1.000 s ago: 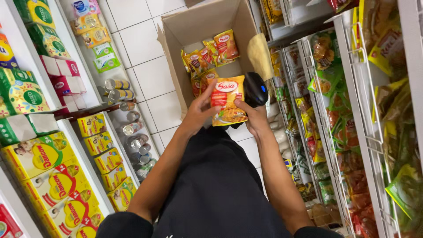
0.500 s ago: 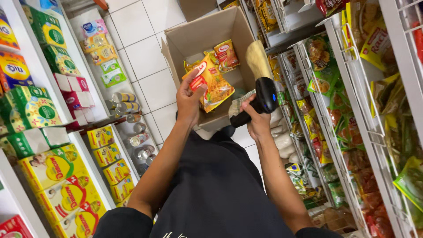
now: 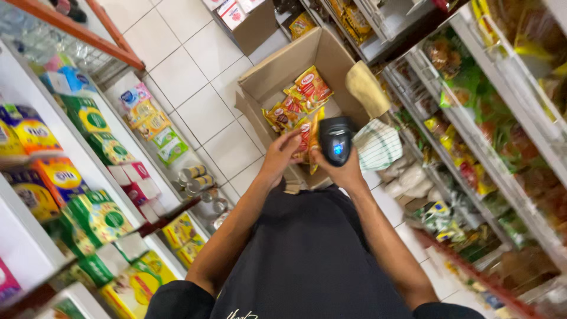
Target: The person scans packets of seasoning and snacks using a handheld barcode scanner and places them into a cardboard box.
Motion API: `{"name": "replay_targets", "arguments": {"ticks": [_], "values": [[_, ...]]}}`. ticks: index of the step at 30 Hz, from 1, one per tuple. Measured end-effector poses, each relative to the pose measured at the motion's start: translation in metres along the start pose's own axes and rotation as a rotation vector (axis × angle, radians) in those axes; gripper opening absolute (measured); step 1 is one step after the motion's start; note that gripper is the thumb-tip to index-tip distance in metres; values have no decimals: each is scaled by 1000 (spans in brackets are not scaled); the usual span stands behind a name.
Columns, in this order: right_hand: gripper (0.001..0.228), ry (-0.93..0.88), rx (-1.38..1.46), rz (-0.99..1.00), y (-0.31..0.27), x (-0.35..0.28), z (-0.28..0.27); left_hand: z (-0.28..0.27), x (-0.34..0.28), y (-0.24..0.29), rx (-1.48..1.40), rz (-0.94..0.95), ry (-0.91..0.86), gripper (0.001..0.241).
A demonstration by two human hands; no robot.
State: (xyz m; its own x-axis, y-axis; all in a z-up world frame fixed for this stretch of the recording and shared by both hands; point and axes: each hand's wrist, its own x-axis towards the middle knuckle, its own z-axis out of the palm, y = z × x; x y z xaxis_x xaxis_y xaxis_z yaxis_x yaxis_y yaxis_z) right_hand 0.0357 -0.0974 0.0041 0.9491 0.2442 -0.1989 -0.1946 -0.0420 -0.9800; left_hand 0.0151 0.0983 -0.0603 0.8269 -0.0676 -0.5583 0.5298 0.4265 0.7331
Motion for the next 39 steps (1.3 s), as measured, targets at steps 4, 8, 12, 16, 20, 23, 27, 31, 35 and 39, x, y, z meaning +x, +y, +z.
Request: {"name": "replay_targets", "arguments": {"ticks": [4,8,12,16,20,23,27,31,35,39], "values": [[45,-133,-346,-120,-15,4,43,-42,18,-3,-400,-270,-131,56],[40,13,-235,-79,-14,12,71,-62,35,13,-186,-169,-214,46],[28,382,50,184,-2,12,73,-64,43,35,-168,-152,-225,39],[29,498,405,145,7,12,63,-48,44,52,-105,-93,-309,37],[36,556,449,50,12,11,49,-17,38,54,-78,-91,-378,37],[34,591,572,55,9,13,37,7,29,62,115,-17,-368,40],[33,571,594,-7,-2,15,12,38,9,79,98,340,-370,57],[33,571,661,18,-5,10,-6,56,7,88,273,408,-451,34],[40,487,621,-9,-4,-5,-20,71,6,87,507,486,-390,37],[41,423,632,8,-6,-16,-44,84,2,96,257,268,-595,57]]}}
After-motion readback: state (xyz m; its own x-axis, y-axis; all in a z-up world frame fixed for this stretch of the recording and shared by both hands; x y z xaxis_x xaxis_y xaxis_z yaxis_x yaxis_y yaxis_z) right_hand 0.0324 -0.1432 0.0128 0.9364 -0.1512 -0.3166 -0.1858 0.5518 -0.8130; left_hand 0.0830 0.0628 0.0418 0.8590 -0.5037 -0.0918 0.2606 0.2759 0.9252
